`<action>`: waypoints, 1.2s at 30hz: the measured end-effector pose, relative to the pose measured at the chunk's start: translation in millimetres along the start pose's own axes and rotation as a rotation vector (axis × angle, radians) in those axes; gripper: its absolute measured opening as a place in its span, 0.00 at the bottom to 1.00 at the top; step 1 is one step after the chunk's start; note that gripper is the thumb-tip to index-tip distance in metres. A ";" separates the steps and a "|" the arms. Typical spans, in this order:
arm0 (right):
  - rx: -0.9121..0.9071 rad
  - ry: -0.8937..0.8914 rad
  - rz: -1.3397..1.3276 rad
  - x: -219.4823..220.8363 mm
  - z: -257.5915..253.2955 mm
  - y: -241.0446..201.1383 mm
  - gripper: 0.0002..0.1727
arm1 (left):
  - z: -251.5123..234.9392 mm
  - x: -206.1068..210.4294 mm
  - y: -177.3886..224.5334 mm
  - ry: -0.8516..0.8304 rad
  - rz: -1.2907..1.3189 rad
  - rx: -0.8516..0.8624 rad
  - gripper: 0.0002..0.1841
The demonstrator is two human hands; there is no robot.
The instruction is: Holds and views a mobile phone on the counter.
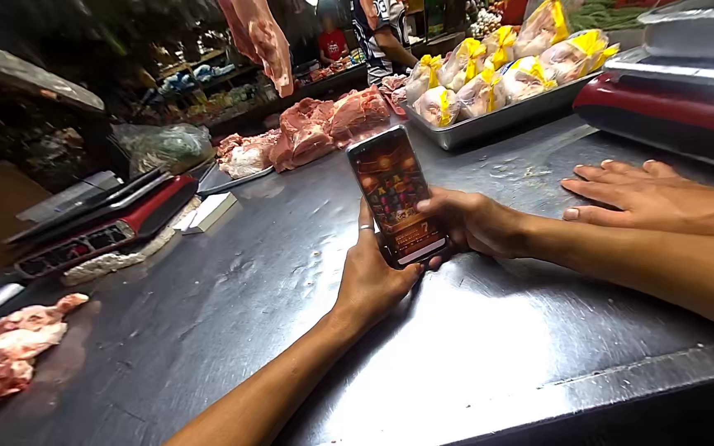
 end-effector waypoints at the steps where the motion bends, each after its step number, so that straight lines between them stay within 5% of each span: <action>1: -0.049 0.017 0.027 3.3 0.6 3.8 0.22 | 0.1 0.4 0.2 0.008 -0.023 0.003 0.66; 8: -0.126 0.312 0.198 10.1 -17.2 21.2 0.39 | -1.3 4.2 0.4 0.085 -0.138 0.030 0.62; 18: -0.158 -0.122 0.155 2.9 2.0 5.6 0.42 | -1.0 0.0 -1.9 -0.009 0.017 -0.016 0.66; 36: -0.149 -0.158 0.197 -1.7 1.2 5.9 0.48 | 0.7 0.3 -2.0 -0.020 0.046 -0.017 0.68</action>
Point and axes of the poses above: each hand's wrist, its own z-axis away from the middle knuckle, its own x-axis out of the palm, y = z × x, the point moved 3 cm from there along -z, towards the middle knuckle, and after that the axes turned 13 degrees about -z, right-handed, at the moved point
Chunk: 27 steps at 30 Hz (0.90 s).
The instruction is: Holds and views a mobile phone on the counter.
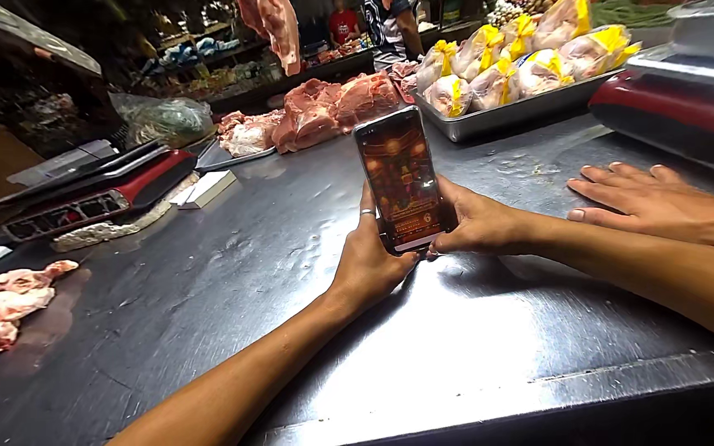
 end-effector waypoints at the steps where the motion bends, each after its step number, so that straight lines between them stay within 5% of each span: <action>1: -0.002 -0.002 0.006 -0.3 -0.1 -0.7 0.48 | -0.2 -0.4 0.5 0.001 -0.005 -0.004 0.68; 27: -0.045 -0.022 0.098 -3.4 -3.4 3.0 0.52 | 0.8 -1.3 2.1 0.026 -0.072 0.033 0.68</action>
Point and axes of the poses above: each hand's wrist, its own z-axis away from the middle knuckle, its own x-axis out of the palm, y = z × x, the point moved 3 cm from there along -z, towards the middle knuckle, and after that the axes turned 13 degrees about -z, right-handed, at the moved point
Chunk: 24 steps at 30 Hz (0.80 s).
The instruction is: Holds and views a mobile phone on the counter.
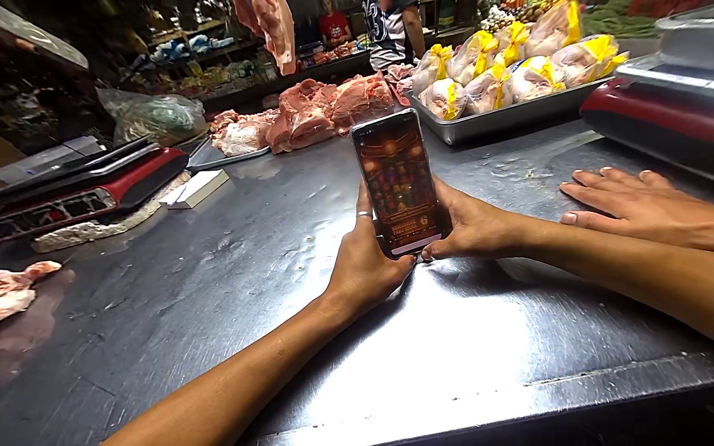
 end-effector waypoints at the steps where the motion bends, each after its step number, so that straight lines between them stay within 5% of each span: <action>1: 0.002 0.001 0.005 0.0 0.0 -0.1 0.52 | 0.0 0.1 -0.2 0.000 0.006 0.002 0.68; 24: 0.005 0.002 -0.044 0.4 0.3 0.4 0.48 | 0.5 0.3 -0.2 0.006 -0.029 0.013 0.66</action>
Point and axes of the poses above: each hand's wrist, its own z-axis away from the middle knuckle, its own x-axis out of the palm, y = z × x, the point moved 3 cm from there along -z, towards the middle knuckle, and after that the axes turned 13 degrees about -z, right-handed, at the moved point
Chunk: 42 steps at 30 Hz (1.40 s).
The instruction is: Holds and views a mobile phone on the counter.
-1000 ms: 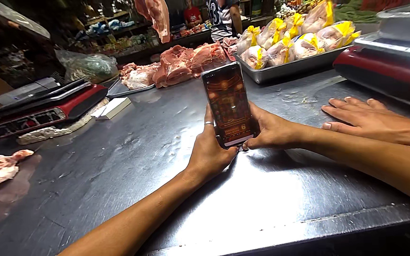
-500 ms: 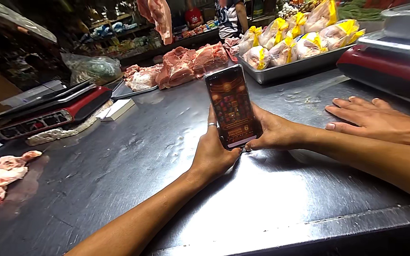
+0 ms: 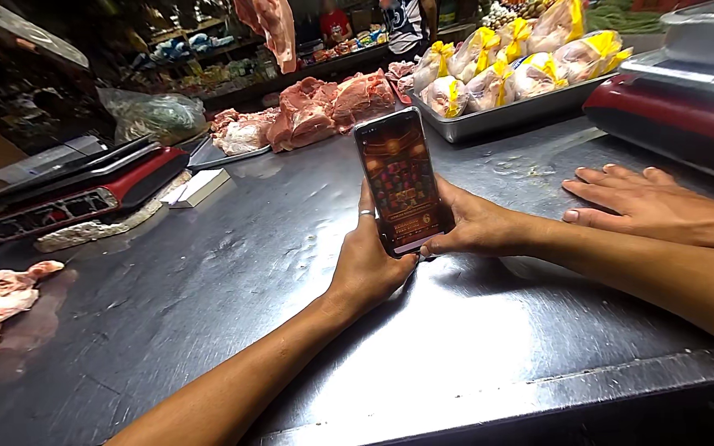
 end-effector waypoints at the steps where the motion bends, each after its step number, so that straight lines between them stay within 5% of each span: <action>1: 0.003 0.009 -0.016 1.2 0.7 -0.5 0.46 | -0.1 0.3 -0.2 -0.001 0.005 0.005 0.66; 7: 0.070 0.207 -0.088 12.2 4.5 -6.4 0.26 | 0.6 1.0 1.2 0.019 -0.056 0.048 0.66; 14: 0.107 0.454 -0.134 21.1 -2.6 -6.4 0.19 | 0.8 2.7 4.4 0.056 -0.097 0.046 0.65; 23: 0.053 0.263 -0.094 10.1 3.8 -0.6 0.23 | 1.4 1.5 4.6 0.030 -0.067 0.011 0.65; 42: 0.047 0.184 -0.089 10.2 2.5 -1.6 0.30 | -0.3 0.6 1.5 0.018 -0.076 -0.005 0.66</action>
Point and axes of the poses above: each hand's wrist, its own z-axis away from the middle knuckle, its own x-axis out of the palm, y = z × x, the point moved 3 cm from there along -z, towards the middle knuckle, and after that the axes turned 13 degrees about -z, right-handed, at the moved point
